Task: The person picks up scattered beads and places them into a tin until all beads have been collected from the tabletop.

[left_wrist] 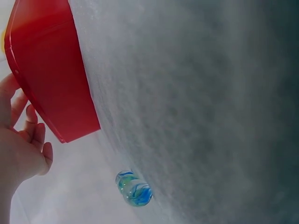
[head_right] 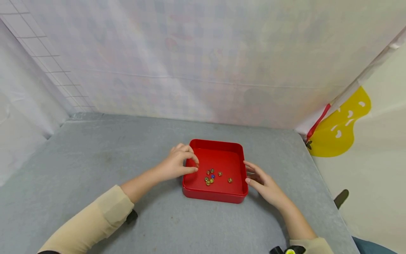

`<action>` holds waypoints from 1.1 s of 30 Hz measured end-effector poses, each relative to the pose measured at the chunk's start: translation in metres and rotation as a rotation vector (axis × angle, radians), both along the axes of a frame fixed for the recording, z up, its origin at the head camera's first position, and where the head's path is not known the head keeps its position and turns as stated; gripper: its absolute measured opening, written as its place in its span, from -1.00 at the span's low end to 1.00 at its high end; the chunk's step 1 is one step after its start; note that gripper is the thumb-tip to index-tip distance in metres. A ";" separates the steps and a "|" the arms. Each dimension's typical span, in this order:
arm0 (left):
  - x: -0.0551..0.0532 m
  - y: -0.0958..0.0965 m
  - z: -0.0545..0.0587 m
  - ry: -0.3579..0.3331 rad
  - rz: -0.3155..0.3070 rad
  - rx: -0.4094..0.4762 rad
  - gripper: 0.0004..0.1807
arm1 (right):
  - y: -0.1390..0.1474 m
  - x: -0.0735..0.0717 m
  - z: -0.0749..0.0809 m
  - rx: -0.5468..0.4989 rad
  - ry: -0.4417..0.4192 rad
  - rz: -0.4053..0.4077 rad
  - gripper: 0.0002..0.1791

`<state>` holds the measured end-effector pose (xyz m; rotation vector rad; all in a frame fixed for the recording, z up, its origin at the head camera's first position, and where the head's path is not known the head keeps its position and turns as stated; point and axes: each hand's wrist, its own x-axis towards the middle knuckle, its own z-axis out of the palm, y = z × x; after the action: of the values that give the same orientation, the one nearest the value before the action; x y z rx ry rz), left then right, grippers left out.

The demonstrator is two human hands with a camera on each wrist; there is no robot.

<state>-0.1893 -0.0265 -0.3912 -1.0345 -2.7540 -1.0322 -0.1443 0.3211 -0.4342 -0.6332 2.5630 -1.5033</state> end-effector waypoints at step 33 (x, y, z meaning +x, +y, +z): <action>0.000 0.000 -0.003 0.018 -0.017 -0.032 -0.75 | -0.003 0.002 0.003 -0.004 0.021 0.001 -0.39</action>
<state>-0.1894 -0.0264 -0.3944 -1.0675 -2.7610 -0.9794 -0.1426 0.3184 -0.4311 -0.6541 2.5746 -1.5100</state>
